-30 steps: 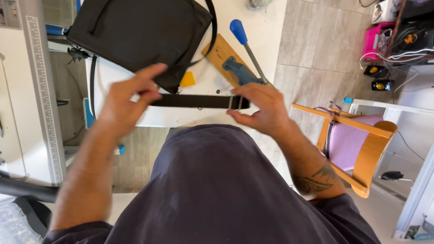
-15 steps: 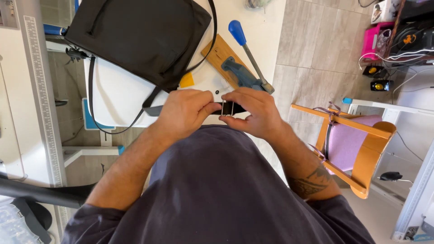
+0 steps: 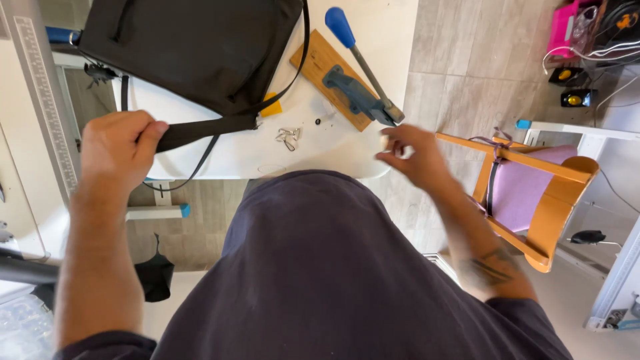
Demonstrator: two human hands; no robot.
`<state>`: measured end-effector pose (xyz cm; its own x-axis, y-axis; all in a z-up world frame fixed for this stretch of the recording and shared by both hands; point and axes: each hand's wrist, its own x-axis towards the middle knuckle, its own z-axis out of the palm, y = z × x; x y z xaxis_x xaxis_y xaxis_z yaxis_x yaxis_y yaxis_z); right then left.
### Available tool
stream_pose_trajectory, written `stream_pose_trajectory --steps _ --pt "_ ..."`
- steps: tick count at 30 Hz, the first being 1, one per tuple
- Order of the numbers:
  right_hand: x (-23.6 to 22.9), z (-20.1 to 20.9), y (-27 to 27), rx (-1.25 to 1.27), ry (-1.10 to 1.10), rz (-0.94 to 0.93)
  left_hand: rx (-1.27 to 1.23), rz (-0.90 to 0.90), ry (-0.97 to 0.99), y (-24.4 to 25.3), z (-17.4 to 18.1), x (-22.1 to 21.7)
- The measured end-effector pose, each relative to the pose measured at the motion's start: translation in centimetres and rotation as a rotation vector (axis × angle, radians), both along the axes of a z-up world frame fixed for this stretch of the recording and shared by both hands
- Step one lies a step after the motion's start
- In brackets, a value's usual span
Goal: Attaching a reinforcement component to a leather strap and marking it with a pen using a template
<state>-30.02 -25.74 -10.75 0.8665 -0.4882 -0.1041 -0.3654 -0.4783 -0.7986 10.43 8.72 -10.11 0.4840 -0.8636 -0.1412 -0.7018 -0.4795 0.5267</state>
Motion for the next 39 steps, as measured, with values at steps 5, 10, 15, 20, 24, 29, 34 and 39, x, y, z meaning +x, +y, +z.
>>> stream_pose_trajectory --steps 5,10,15,20,24,29,34,39 --pt "-0.3 -13.5 4.5 0.14 0.342 -0.001 -0.15 -0.053 -0.151 -2.4 -5.2 -0.7" --pt "-0.6 -20.7 5.4 0.107 0.426 -0.13 -0.386 -0.029 -0.423 -7.3 -11.9 0.0" --pt "-1.3 -22.2 5.4 -0.038 0.34 -0.166 -0.126 0.118 -0.436 -12.8 -10.6 -0.8" --pt "-1.5 -20.5 5.9 -0.1 0.374 -0.228 0.019 0.074 -0.217 -13.4 -9.7 -1.5" --pt "-1.8 -19.9 6.9 -0.074 0.342 -0.224 -0.099 0.065 -0.235 -10.5 -11.4 -2.9" --pt "0.0 -19.1 7.7 -0.046 0.262 -0.206 -0.441 -0.087 -0.509 -6.6 -14.9 -7.2" --pt "6.3 -15.3 6.5 -0.037 0.281 -0.195 -0.437 -0.152 -0.496 -4.0 -19.6 -13.4" --pt "7.1 -21.3 4.5 -0.224 0.448 -0.215 -0.351 -0.233 -0.368 -2.8 -22.2 -16.2"
